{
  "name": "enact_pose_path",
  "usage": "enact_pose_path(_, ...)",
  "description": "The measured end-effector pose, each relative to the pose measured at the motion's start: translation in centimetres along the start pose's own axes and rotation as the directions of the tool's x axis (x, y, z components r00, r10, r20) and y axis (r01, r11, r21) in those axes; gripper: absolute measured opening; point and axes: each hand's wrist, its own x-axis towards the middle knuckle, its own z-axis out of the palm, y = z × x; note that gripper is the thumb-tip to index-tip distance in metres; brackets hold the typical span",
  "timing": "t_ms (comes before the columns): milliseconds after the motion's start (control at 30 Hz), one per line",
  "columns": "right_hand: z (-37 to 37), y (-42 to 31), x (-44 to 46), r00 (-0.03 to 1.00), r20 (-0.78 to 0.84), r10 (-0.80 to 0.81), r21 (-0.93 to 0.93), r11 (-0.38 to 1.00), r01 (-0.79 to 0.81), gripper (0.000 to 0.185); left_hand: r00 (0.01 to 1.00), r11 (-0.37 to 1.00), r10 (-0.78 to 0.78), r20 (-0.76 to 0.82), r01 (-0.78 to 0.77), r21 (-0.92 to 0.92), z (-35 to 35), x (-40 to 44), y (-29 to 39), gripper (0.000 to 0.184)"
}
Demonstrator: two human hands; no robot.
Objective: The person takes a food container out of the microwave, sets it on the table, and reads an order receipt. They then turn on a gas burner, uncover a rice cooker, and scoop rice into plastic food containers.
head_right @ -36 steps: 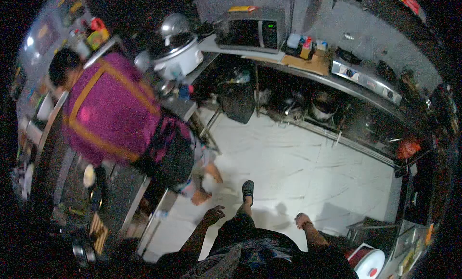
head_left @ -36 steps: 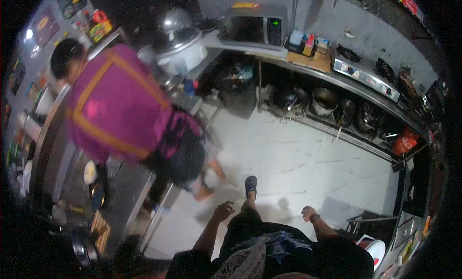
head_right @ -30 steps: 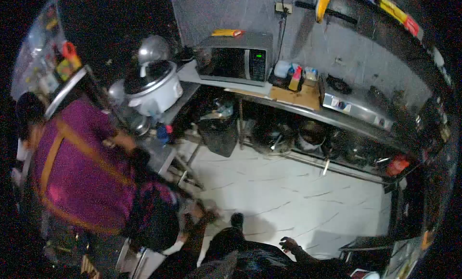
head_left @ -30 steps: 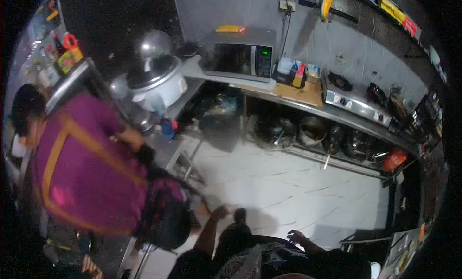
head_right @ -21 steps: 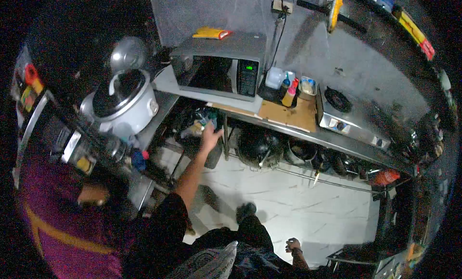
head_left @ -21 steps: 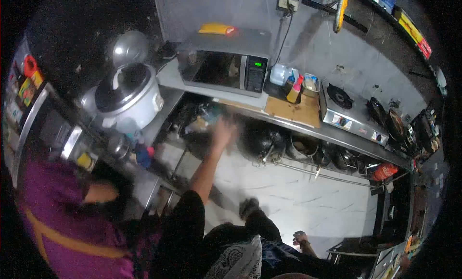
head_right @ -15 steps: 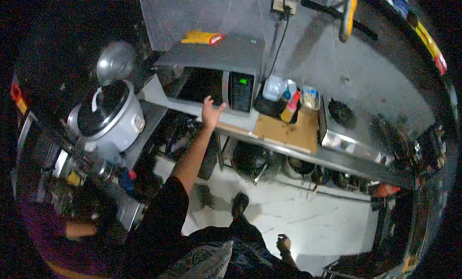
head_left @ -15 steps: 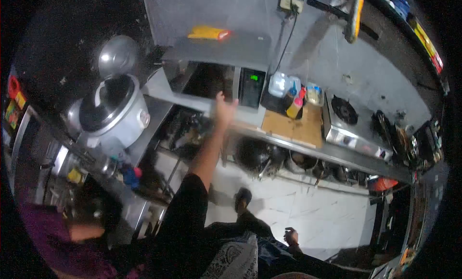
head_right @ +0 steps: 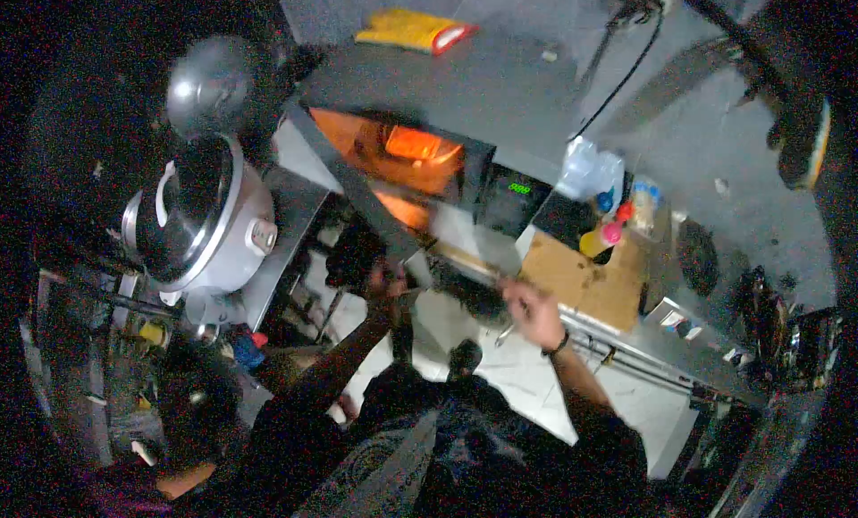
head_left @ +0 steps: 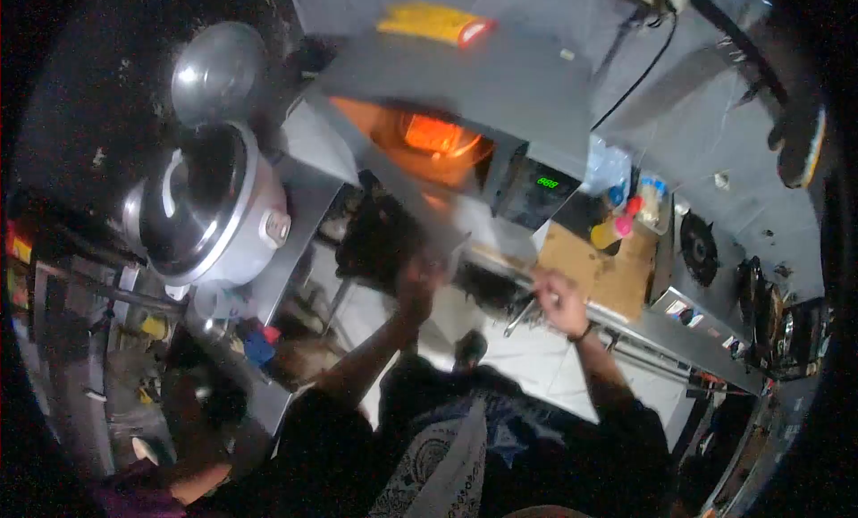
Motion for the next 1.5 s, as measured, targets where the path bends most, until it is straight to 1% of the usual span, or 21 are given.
enact_pose_path(67,0.2,-3.7,4.6,1.0,-0.002,0.031,-0.032,0.999,-0.031,0.011,1.0,0.998,-0.008,0.002,0.008,0.059,-8.6,-3.7,-4.2,0.063)
enact_pose_path(167,3.8,-7.8,9.5,0.991,-0.076,0.109,0.018,0.994,-0.108,0.01,0.898,0.988,-0.027,-0.44,0.091,0.124,-15.4,-5.9,-3.9,0.071)
enact_pose_path(267,11.1,-6.1,13.2,0.962,-0.181,0.206,0.168,0.97,-0.176,0.008,0.817,0.918,-0.054,-0.574,-0.185,-0.35,-20.0,-4.7,-1.4,0.072)
enact_pose_path(300,13.2,-5.5,14.8,0.963,-0.177,0.204,0.157,0.972,-0.177,0.008,0.733,0.998,0.015,-0.681,-0.058,-0.04,-20.5,-3.6,2.0,0.071)
enact_pose_path(367,16.7,-3.9,18.2,0.851,0.045,0.524,0.738,0.557,-0.382,0.011,0.602,0.976,0.135,-0.787,-0.217,0.002,-22.3,-2.1,2.3,0.065)
enact_pose_path(400,18.2,-2.1,19.7,0.852,0.041,0.521,0.734,0.563,-0.38,0.011,0.647,0.983,0.125,-0.752,-0.183,0.006,-22.9,-2.2,3.4,0.064)
enact_pose_path(467,21.0,1.9,22.9,0.852,0.187,0.49,0.968,0.054,-0.243,0.01,0.711,0.97,0.111,-0.694,-0.229,-0.081,-22.9,-1.1,7.5,0.06)
enact_pose_path(500,22.1,3.2,24.6,0.853,0.178,0.491,0.971,0.054,-0.234,0.01,0.791,0.971,0.156,-0.592,-0.234,-0.057,-23.4,-1.1,8.8,0.056)
enact_pose_path(567,23.9,4.6,28.0,0.715,0.083,0.694,0.996,-0.047,-0.07,0.012,0.61,0.896,0.424,-0.669,-0.174,0.409,-23.0,0.4,11.1,0.052)
enact_pose_path(600,24.2,4.4,29.4,0.627,0.042,0.778,0.999,-0.03,-0.029,0.012,0.615,0.897,0.423,-0.666,-0.176,0.406,-23.0,0.6,11.9,0.052)
enact_pose_path(700,24.7,4.6,31.9,0.433,0.046,0.9,0.997,-0.067,0.035,0.01,0.224,0.433,0.894,-0.389,-0.204,0.878,-22.6,-0.3,12.0,0.051)
enact_pose_path(833,26.3,9.4,33.3,0.527,-0.014,0.85,0.988,0.092,-0.123,0.006,0.752,0.718,0.604,-0.264,-0.369,0.591,-21.9,-3.9,5.6,0.023)
enact_pose_path(933,27.2,12.2,33.3,0.558,0.058,0.828,0.996,-0.008,-0.092,0.003,0.757,0.852,0.514,-0.403,-0.504,0.138,-13.1,4.1,12.4,0.014)
enact_pose_path(967,27.1,11.0,33.6,0.534,-0.077,0.842,0.994,0.02,0.111,0.013,0.83,0.874,0.485,-0.275,-0.462,0.149,-13.2,4.8,10.5,0.017)
enact_pose_path(1000,27.2,10.7,32.8,0.606,-0.293,0.74,0.899,0.429,-0.089,0.015,0.884,0.891,0.445,-0.142,-0.421,0.168,-13.4,5.5,8.4,0.02)
enact_pose_path(1067,29.4,14.4,33.5,0.578,-0.316,0.753,0.858,0.487,-0.166,0.023,0.903,0.902,0.411,-0.124,-0.383,0.198,-11.4,8.3,7.6,0.02)
enact_pose_path(1200,28.0,14.2,33.6,0.519,-0.208,0.829,0.905,0.364,-0.219,0.029,0.991,0.998,-0.044,-0.128,0.049,0.034,-8.4,13.7,4.9,0.021)
enact_pose_path(1300,25.4,9.4,31.6,0.524,-0.236,0.819,0.963,0.268,0.014,0.026,0.995,0.955,0.004,0.096,-0.032,0.294,-7.2,18.6,2.2,0.016)
enact_pose_path(1367,24.2,8.0,30.0,0.563,-0.254,0.787,0.945,0.326,-0.03,0.024,0.98,0.955,0.155,0.129,-0.181,0.233,-6.3,22.7,-3.2,0.013)
enact_pose_path(1433,24.2,7.6,29.0,0.43,-0.297,0.852,0.928,0.363,-0.078,0.024,0.962,0.932,0.251,0.106,-0.269,0.242,-5.1,26.9,-7.9,0.016)
enact_pose_path(1500,21.7,3.9,27.1,0.505,-0.292,0.812,0.924,0.376,-0.07,0.022,0.982,0.842,0.027,0.185,-0.123,0.526,-4.6,30.1,-7.8,0.021)
